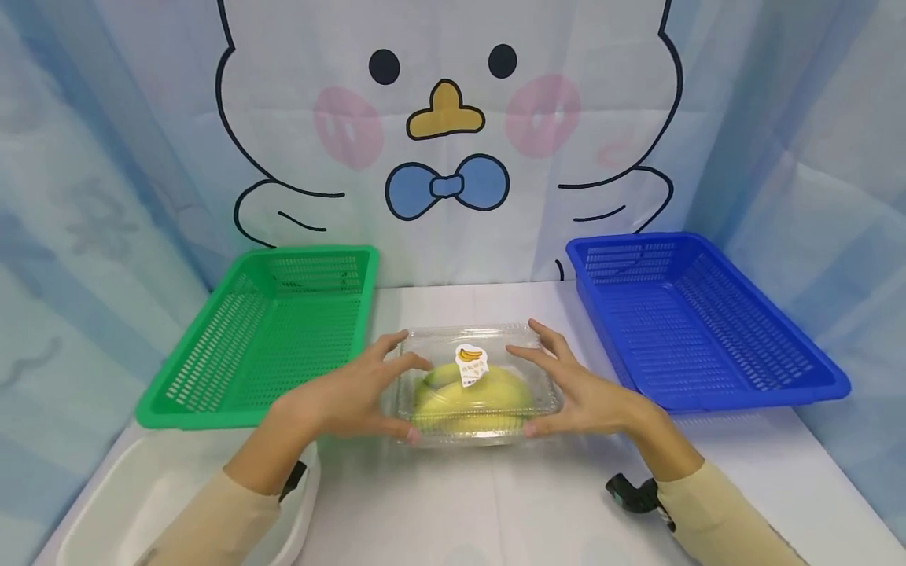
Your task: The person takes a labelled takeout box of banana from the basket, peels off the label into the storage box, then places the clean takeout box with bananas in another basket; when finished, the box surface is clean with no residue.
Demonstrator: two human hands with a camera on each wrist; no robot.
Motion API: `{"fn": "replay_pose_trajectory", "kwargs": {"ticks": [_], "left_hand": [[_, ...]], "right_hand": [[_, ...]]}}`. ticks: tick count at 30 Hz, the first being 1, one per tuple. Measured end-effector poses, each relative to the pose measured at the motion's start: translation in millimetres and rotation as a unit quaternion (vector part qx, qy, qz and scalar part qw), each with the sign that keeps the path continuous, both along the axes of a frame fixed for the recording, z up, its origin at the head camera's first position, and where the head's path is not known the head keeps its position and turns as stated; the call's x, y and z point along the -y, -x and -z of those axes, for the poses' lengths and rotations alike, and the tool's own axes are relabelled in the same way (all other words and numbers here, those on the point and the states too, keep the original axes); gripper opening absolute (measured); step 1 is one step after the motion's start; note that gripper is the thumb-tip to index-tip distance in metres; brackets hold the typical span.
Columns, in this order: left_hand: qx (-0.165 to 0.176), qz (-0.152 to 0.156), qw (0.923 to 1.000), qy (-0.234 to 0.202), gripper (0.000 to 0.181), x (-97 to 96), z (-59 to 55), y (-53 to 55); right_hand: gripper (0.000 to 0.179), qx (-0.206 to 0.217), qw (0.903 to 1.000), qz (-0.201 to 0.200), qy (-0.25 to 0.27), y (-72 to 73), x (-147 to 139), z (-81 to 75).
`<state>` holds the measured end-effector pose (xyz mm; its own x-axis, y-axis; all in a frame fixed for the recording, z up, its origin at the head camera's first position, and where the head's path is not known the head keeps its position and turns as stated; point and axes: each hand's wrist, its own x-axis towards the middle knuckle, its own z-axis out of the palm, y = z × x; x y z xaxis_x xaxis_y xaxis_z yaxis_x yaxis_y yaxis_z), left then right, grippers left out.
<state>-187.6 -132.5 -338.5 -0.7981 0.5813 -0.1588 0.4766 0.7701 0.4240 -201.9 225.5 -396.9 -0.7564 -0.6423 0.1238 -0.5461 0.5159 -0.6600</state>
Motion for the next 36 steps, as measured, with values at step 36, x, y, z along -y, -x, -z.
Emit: {"fn": "replay_pose_trajectory", "kwargs": {"ticks": [36], "left_hand": [[-0.029, 0.025, 0.9977, 0.055, 0.067, -0.4, -1.3, 6.2]], "right_hand": [[0.056, -0.049, 0.9987, 0.011, -0.011, 12.6, 15.8, -22.8]]}}
